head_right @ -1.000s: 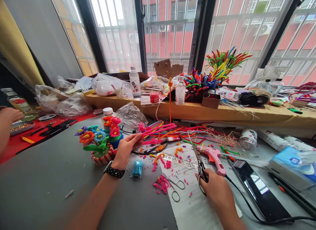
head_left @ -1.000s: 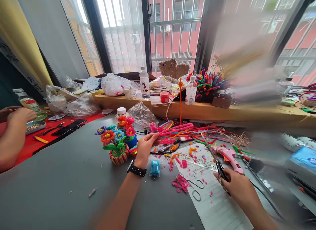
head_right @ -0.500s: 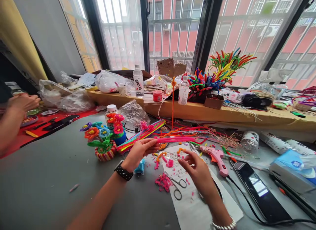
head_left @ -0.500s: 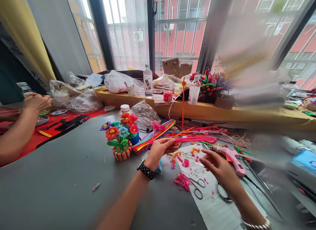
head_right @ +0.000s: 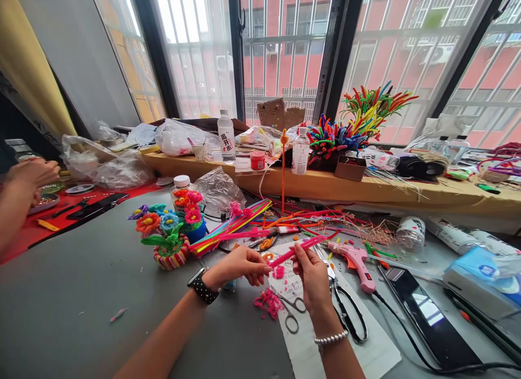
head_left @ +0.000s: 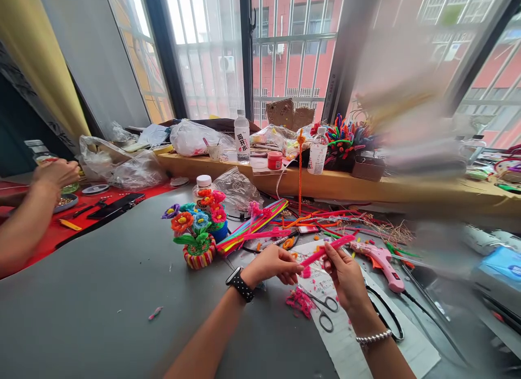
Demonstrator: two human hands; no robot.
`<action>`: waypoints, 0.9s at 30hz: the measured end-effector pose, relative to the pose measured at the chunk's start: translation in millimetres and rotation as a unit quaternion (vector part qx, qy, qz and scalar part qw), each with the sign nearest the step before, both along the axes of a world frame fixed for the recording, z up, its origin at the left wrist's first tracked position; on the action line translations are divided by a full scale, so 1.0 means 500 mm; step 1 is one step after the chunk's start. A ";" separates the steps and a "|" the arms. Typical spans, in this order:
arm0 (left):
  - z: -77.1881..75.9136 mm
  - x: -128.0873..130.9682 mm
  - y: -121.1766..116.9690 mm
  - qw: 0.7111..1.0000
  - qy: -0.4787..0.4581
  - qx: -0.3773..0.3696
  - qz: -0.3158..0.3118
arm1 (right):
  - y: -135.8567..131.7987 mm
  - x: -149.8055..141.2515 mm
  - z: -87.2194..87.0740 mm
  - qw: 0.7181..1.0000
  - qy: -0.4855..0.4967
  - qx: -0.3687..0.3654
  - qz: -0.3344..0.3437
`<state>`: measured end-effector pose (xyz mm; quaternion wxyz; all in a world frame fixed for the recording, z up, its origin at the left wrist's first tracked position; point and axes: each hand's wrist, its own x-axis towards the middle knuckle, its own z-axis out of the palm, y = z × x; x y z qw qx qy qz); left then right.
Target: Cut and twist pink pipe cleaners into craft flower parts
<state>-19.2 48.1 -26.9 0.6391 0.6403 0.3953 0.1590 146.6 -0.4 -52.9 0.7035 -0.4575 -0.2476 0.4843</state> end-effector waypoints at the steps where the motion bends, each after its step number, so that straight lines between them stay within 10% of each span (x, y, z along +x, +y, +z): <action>1: 0.001 -0.003 0.001 1.000 0.003 -0.003 -0.003 | 0.000 0.001 0.000 1.000 0.004 0.000 -0.008; 27: -0.013 0.011 -0.014 0.998 -0.017 0.056 -0.027 | -0.011 -0.006 -0.005 0.974 -0.188 0.025 0.124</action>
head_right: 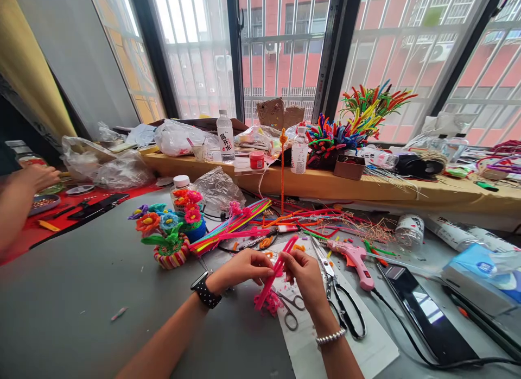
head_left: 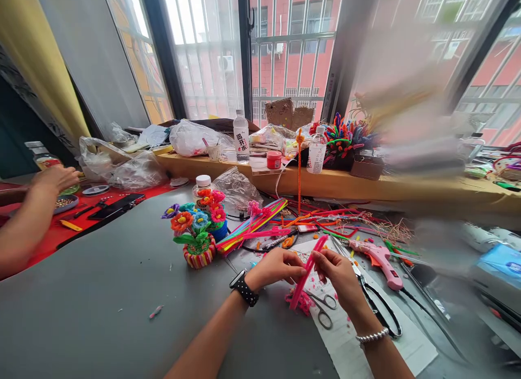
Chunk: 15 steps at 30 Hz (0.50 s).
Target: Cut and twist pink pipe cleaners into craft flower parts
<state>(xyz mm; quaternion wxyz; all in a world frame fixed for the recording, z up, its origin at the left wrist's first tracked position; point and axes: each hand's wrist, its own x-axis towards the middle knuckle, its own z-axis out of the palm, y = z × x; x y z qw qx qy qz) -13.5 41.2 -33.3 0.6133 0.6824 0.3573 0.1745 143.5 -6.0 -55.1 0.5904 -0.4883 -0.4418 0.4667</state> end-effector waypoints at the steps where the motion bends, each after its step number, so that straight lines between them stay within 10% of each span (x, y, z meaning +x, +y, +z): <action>1: -0.001 0.000 0.001 1.000 -0.004 0.004 0.000 | 0.000 0.002 0.000 1.000 -0.005 0.001 -0.004; 15: 0.039 -0.008 -0.001 0.993 -0.064 -0.075 0.058 | 0.011 0.054 -0.014 0.985 -0.054 -0.043 -0.158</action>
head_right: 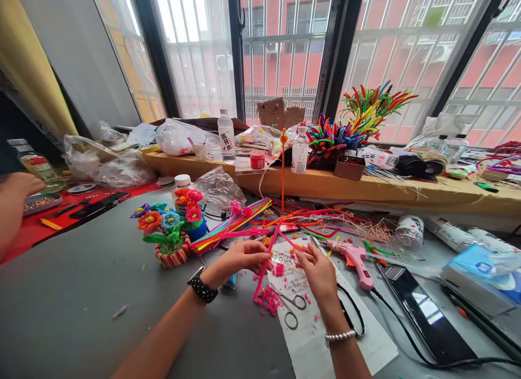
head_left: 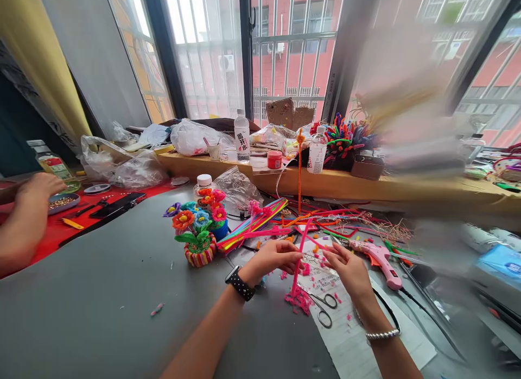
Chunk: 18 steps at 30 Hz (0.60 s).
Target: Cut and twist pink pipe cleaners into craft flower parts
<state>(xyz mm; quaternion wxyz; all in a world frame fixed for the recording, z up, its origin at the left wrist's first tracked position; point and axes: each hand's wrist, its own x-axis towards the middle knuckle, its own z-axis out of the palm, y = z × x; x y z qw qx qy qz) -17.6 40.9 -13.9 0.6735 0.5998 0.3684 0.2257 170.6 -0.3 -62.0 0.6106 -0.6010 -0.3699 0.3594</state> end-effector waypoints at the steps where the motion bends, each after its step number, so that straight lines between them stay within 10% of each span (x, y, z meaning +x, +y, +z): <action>1: 0.000 0.000 -0.001 1.000 -0.007 -0.004 -0.004 | -0.002 0.000 0.001 1.000 -0.010 -0.004 -0.013; 6: -0.004 0.006 -0.007 0.998 -0.047 -0.014 -0.029 | -0.018 -0.012 0.020 0.999 -0.029 0.023 0.001; 10: -0.004 0.015 -0.015 0.997 -0.043 -0.033 -0.052 | -0.024 -0.039 0.026 0.982 0.139 0.053 0.113; 18: -0.016 0.021 -0.013 0.998 0.013 -0.004 -0.062 | -0.023 -0.057 0.021 0.976 0.195 0.060 0.082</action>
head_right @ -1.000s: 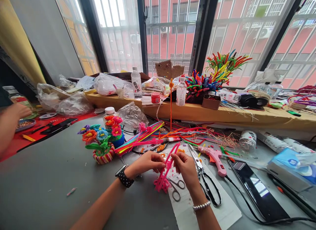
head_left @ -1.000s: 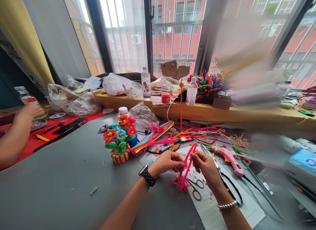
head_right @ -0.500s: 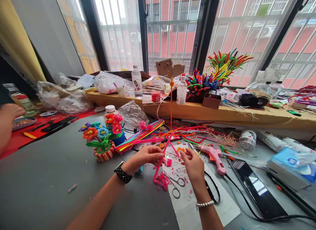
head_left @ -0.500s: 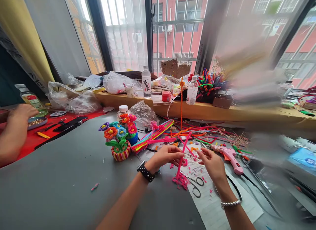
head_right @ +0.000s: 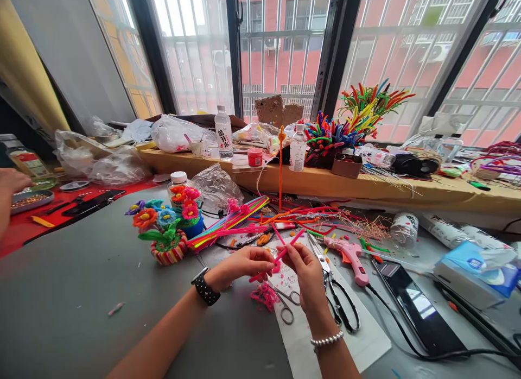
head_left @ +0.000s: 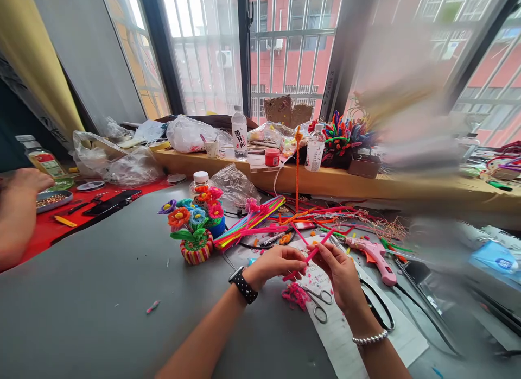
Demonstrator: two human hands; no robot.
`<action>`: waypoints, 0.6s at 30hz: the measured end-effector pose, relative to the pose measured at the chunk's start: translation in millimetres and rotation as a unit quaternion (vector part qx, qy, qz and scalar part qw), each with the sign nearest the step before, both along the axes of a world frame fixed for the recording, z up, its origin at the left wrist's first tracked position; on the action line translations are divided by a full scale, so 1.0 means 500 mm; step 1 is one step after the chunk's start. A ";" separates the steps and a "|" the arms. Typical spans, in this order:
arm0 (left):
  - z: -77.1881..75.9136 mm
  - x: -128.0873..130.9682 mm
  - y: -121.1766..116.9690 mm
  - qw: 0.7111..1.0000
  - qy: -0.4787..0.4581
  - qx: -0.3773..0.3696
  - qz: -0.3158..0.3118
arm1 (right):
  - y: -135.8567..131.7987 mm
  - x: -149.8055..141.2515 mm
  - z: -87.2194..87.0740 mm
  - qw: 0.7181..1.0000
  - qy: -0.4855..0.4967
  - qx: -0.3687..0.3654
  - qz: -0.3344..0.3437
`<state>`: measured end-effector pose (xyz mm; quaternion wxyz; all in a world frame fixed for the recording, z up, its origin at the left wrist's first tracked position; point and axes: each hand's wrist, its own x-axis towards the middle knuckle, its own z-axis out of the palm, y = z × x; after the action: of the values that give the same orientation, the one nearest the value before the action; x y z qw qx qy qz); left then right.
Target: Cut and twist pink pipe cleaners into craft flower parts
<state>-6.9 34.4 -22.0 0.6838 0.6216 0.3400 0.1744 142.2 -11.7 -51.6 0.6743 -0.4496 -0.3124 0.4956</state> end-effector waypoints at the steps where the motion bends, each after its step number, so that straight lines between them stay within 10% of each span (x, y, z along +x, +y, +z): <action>1: -0.002 0.000 0.001 1.000 0.003 0.009 0.002 | 0.000 0.001 0.000 1.000 0.006 0.002 -0.009; 12: -0.018 -0.008 0.015 0.996 -0.007 0.084 0.035 | 0.003 0.019 -0.003 0.992 -0.077 0.034 -0.093; 18: -0.010 -0.003 0.015 0.980 -0.099 0.086 0.150 | -0.007 0.031 0.001 0.928 -0.350 0.054 -0.117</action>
<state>-8.3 41.8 -26.8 0.6237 0.6000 0.3440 0.3643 158.0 -15.2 -51.3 0.5984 -0.5908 -0.5001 0.2070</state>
